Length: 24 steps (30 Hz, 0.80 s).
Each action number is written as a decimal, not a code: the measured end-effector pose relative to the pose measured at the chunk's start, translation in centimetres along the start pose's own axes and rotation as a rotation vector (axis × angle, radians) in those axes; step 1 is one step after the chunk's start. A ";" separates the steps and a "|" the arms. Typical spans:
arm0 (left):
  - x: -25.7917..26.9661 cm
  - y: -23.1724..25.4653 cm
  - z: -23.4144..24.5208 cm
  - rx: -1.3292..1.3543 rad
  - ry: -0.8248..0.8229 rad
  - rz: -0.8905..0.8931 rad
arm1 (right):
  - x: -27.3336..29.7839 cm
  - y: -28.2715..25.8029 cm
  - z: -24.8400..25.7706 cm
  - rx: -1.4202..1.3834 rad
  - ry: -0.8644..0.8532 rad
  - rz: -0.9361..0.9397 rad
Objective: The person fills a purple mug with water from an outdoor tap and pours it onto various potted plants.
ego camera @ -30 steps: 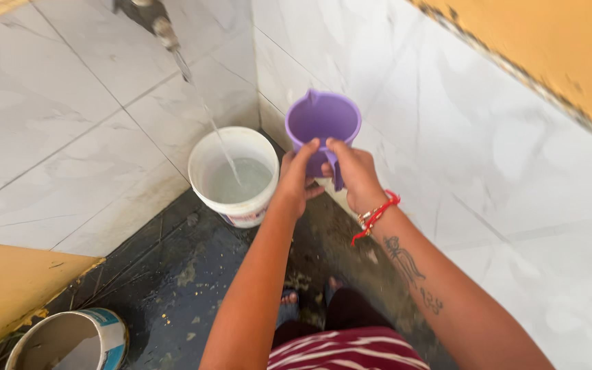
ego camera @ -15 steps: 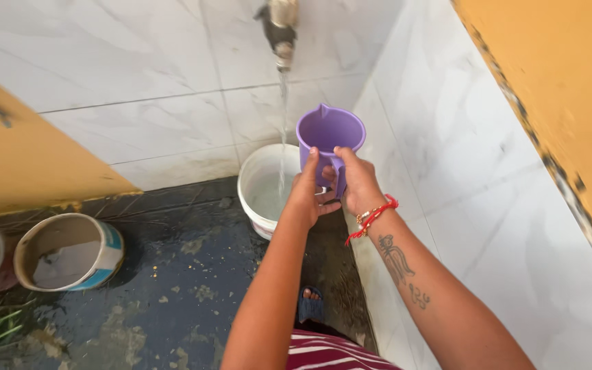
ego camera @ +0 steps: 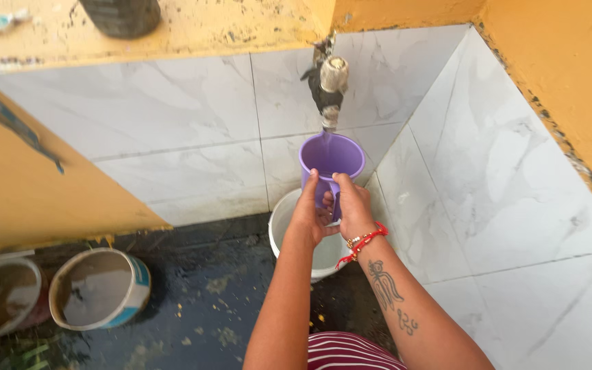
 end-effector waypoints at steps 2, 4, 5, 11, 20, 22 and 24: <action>0.5 1.5 -0.1 -0.001 -0.035 0.004 | -0.1 -0.2 -1.1 0.007 -0.001 0.010; 0.3 2.4 -0.4 -0.006 -0.045 -0.019 | -0.1 -0.7 -1.7 0.002 -0.002 0.016; 0.2 2.6 -0.5 -0.009 -0.034 -0.051 | -0.1 -0.8 -1.9 -0.005 -0.011 0.017; -0.7 2.9 -0.7 0.022 0.045 -0.073 | -0.5 -0.8 -2.1 0.036 -0.008 0.043; -0.5 3.2 -2.5 0.115 0.124 -0.140 | -3.1 -1.6 -1.0 0.089 -0.087 0.052; -0.4 2.9 -2.9 0.149 0.160 -0.161 | -3.8 -1.5 -0.6 0.103 -0.112 0.074; -0.2 2.9 -2.8 0.193 0.220 -0.179 | -4.2 -1.3 -1.0 0.127 -0.116 0.062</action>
Point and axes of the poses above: each hand's wrist, its own x-axis away from the middle knuckle, its own z-axis out of the back of the hand, y = z × x, the point moved 2 cm from there along -x, towards the middle knuckle, and after that the axes turned 1 degree about -z, right-handed, at the moved point
